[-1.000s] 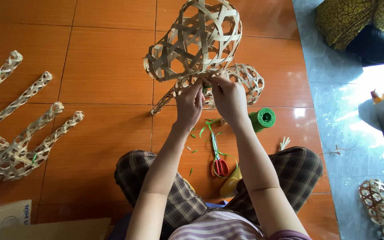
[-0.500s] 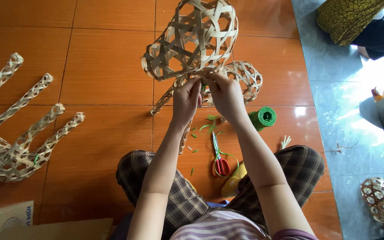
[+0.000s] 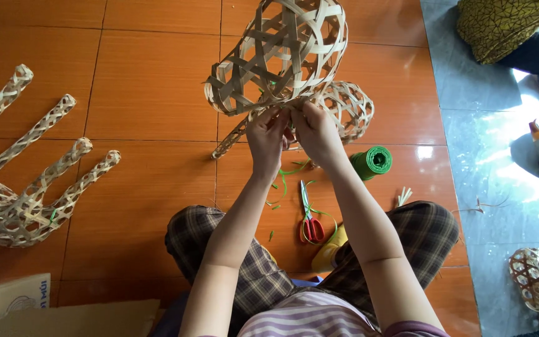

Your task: Decorate a woven bamboo animal structure by tying green ribbons and cutting the excess with scissors

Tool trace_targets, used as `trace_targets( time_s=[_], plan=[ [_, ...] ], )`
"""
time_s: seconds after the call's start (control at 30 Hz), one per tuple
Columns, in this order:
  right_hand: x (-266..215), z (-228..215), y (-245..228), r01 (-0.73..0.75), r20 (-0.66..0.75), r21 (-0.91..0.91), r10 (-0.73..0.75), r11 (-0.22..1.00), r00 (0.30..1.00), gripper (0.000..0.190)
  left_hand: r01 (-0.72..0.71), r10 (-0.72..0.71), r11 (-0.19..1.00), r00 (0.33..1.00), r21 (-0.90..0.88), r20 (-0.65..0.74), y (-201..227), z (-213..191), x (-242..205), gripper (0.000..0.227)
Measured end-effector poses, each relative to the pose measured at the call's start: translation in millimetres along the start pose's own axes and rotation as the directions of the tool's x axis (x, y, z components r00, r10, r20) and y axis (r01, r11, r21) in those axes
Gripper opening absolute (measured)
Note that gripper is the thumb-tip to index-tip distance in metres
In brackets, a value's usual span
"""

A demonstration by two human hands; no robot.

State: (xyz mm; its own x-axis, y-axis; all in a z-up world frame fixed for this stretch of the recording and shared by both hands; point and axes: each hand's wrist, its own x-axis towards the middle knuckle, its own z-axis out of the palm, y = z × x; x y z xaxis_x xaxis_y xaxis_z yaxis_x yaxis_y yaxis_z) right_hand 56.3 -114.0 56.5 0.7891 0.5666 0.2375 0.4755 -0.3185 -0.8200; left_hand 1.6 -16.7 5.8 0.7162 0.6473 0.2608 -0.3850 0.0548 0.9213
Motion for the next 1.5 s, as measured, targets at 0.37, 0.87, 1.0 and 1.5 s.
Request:
trace_targets(
  time_s=[0.37,0.87,1.0,1.5],
  plan=[
    [-29,13,27,0.232,-0.090,-0.549,-0.332,0.803,0.939,0.027,-0.375,0.421,0.888,0.896,0.266,-0.142,-6,0,-6,0.006],
    [-32,-12,-2,0.471,-0.025,-0.379,-0.518,0.796,0.855,0.020,-0.435,0.371,0.891,0.861,0.127,0.347,12,-24,-2,0.008],
    [-47,-23,-17,0.487,-0.031,-0.205,-0.503,0.849,0.864,0.045,-0.514,0.430,0.825,0.841,0.235,0.328,3,-27,-2,0.013],
    [-26,-34,-4,0.697,0.004,-0.200,-0.711,0.688,0.703,0.016,-0.611,0.475,0.732,0.774,0.301,0.418,8,-38,-20,0.012]
  ],
)
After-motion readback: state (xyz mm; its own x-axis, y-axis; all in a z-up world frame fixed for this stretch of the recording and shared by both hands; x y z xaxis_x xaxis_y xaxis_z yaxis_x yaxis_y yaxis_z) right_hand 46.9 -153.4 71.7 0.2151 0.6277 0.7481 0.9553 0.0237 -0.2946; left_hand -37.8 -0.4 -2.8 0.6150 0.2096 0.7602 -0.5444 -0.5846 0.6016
